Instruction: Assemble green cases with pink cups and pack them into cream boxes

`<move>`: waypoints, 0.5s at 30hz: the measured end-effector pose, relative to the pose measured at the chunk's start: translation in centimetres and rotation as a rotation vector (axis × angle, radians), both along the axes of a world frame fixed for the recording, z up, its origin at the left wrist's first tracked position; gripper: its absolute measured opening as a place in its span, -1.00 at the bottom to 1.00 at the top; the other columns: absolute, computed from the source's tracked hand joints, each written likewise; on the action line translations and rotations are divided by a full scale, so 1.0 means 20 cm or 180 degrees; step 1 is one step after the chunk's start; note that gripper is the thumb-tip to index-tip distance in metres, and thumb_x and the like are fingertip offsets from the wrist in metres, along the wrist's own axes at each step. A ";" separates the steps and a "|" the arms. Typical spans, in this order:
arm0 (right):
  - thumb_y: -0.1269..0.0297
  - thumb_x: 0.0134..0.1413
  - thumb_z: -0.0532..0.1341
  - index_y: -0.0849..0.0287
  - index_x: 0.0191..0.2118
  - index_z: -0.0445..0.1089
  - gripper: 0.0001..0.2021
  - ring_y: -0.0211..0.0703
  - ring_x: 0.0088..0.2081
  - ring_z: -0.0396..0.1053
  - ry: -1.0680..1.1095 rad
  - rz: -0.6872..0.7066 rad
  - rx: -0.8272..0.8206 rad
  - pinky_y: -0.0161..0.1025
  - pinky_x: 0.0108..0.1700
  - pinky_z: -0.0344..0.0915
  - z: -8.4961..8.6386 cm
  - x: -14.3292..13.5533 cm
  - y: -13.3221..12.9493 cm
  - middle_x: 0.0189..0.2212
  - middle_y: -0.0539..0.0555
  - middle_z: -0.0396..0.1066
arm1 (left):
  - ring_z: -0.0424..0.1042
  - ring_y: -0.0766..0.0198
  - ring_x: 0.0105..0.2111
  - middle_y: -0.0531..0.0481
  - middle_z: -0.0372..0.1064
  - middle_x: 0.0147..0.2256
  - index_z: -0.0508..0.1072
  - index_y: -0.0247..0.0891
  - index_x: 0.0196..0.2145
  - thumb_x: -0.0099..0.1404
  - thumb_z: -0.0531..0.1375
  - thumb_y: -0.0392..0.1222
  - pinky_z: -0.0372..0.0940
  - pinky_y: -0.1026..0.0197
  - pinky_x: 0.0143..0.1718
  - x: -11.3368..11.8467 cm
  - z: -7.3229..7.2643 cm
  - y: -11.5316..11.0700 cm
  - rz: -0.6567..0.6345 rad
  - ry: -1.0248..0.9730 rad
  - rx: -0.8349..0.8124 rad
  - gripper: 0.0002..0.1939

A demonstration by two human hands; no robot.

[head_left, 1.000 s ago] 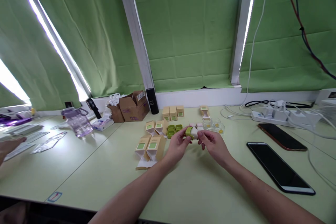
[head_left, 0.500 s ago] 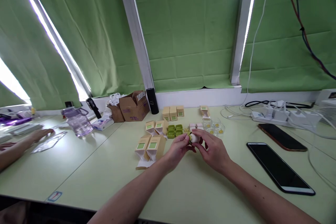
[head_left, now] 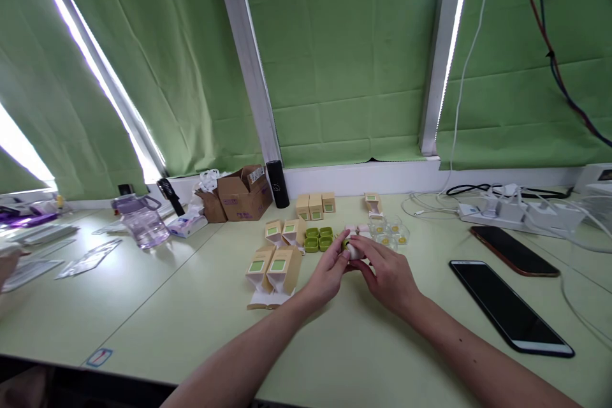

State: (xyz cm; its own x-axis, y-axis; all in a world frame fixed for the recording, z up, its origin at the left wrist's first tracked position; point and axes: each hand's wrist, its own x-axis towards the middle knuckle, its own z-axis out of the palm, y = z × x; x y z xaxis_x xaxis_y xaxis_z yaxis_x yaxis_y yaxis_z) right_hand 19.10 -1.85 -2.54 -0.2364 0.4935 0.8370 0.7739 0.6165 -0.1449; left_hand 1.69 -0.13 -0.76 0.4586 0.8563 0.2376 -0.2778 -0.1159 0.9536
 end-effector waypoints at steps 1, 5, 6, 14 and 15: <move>0.36 0.38 0.12 0.13 0.21 0.37 -0.65 0.01 0.07 0.56 -0.0036 -0.0006 0.0013 -0.09 -0.05 0.58 0.00 0.00 0.00 0.13 0.21 0.53 | 0.52 0.18 -0.07 -0.17 0.36 0.24 0.26 -0.10 0.37 0.33 0.31 0.13 0.42 0.02 0.12 0.00 -0.01 0.00 0.0023 0.0025 0.0029 -0.27; 0.37 0.39 0.11 0.15 0.26 0.33 -0.62 0.02 0.05 0.57 -0.0147 -0.0002 0.0081 -0.12 -0.09 0.58 0.00 0.00 0.00 0.15 0.23 0.51 | 0.49 0.08 0.04 -0.21 0.38 0.22 0.28 -0.16 0.34 0.36 0.28 0.12 0.39 0.00 0.17 0.01 -0.02 0.00 0.0210 0.0088 0.0237 -0.31; 0.37 0.40 0.11 0.16 0.26 0.33 -0.63 0.02 0.03 0.59 -0.0159 -0.0006 0.0105 -0.13 -0.12 0.58 0.01 -0.01 -0.01 0.14 0.24 0.51 | 0.47 0.06 0.08 -0.22 0.38 0.22 0.29 -0.18 0.33 0.37 0.27 0.12 0.37 -0.02 0.19 0.01 -0.02 0.00 0.0285 0.0111 0.0312 -0.32; 0.44 0.42 0.05 0.28 0.23 0.31 -0.66 0.02 -0.06 0.63 -0.0373 0.0014 0.0278 -0.16 -0.20 0.55 0.04 -0.04 -0.02 0.13 0.31 0.52 | 0.36 -0.02 0.21 -0.30 0.32 0.23 0.27 -0.26 0.26 0.40 0.23 0.09 0.28 -0.07 0.27 0.04 -0.03 -0.01 0.0615 0.0115 0.0560 -0.40; 0.45 0.42 0.05 0.29 0.23 0.31 -0.65 0.02 -0.07 0.63 -0.0384 0.0018 0.0295 -0.17 -0.21 0.55 0.05 -0.04 -0.02 0.12 0.31 0.52 | 0.34 -0.03 0.23 -0.31 0.30 0.25 0.26 -0.26 0.26 0.40 0.22 0.09 0.28 -0.08 0.27 0.04 -0.03 -0.01 0.0637 0.0099 0.0550 -0.40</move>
State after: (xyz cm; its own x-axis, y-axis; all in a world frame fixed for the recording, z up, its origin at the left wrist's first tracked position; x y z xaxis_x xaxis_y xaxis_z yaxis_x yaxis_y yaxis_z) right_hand 18.26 -2.34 -1.57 -0.3405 0.4138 0.8443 0.7788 0.6272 0.0066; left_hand 2.54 -0.30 -1.34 0.2935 0.8787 0.3765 -0.2038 -0.3273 0.9227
